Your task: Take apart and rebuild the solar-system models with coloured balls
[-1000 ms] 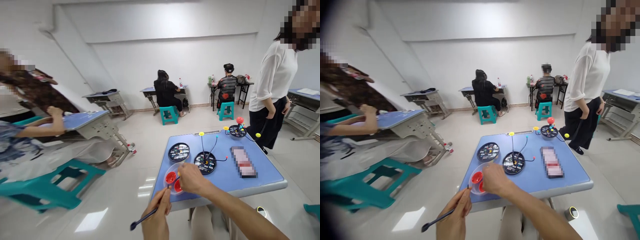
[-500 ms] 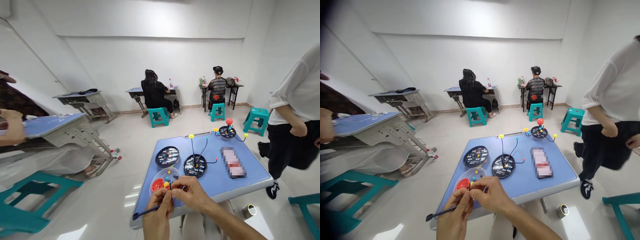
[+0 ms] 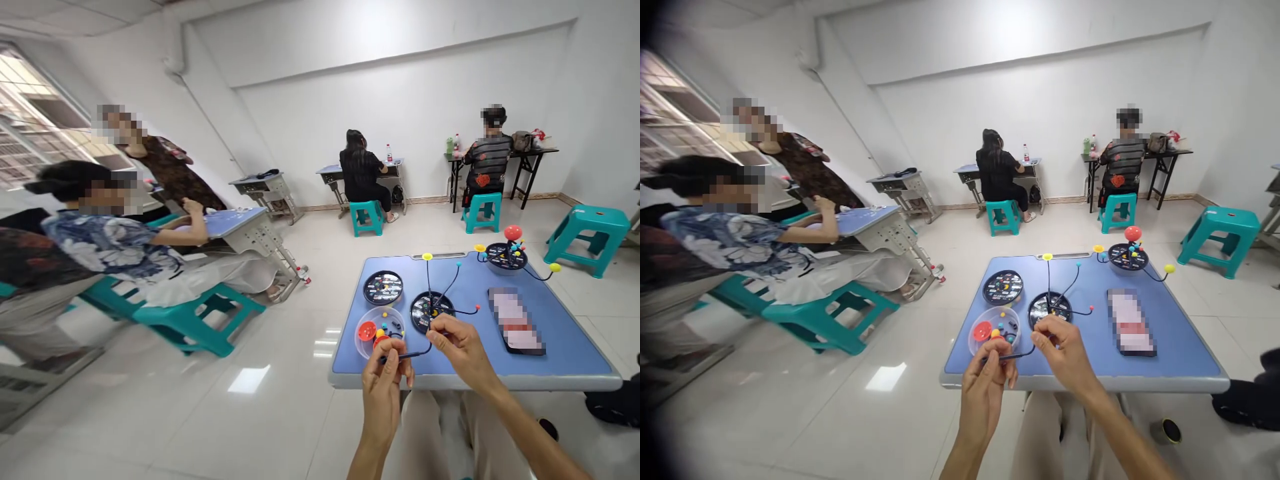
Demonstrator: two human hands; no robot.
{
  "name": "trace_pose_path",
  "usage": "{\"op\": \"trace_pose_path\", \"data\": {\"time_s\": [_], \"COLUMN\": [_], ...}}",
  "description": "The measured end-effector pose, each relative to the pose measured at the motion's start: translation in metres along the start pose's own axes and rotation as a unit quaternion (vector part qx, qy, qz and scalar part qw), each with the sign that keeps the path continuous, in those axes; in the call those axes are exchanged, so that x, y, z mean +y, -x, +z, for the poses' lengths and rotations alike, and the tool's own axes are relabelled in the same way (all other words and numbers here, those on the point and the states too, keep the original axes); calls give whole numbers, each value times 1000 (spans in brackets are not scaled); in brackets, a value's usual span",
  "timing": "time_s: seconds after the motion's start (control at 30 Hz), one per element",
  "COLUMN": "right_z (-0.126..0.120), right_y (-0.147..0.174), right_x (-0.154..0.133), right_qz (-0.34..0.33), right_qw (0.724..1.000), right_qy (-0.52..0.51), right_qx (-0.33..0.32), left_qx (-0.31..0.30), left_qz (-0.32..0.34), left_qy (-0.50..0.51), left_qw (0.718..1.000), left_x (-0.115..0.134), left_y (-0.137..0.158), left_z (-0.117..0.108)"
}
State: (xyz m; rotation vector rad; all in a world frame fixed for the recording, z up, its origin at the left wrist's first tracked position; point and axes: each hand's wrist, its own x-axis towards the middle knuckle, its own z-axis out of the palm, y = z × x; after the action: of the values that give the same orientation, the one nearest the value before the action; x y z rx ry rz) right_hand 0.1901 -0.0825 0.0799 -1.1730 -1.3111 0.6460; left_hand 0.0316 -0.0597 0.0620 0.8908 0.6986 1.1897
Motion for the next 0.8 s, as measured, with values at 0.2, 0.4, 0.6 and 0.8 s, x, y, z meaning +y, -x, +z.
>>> {"op": "trace_pose_path", "data": {"time_s": [0.2,0.4,0.6,0.8], "right_z": [2,20,35,-5], "right_y": [1,16,34,32], "right_x": [1,6,8,8], "right_qz": [97,193,180,183], "right_qw": [991,967,981,959], "right_qy": [-90,-165,-41,5], "right_qx": [18,15,51,219], "left_qx": [-11,10,26,205], "left_qz": [8,0,-24,96], "left_qy": [-96,-73,-65,-26], "left_qw": [995,997,997,974], "left_x": [-8,-7,-16,25], "left_y": [0,2,14,4], "left_z": [-5,-1,0,-50]}}
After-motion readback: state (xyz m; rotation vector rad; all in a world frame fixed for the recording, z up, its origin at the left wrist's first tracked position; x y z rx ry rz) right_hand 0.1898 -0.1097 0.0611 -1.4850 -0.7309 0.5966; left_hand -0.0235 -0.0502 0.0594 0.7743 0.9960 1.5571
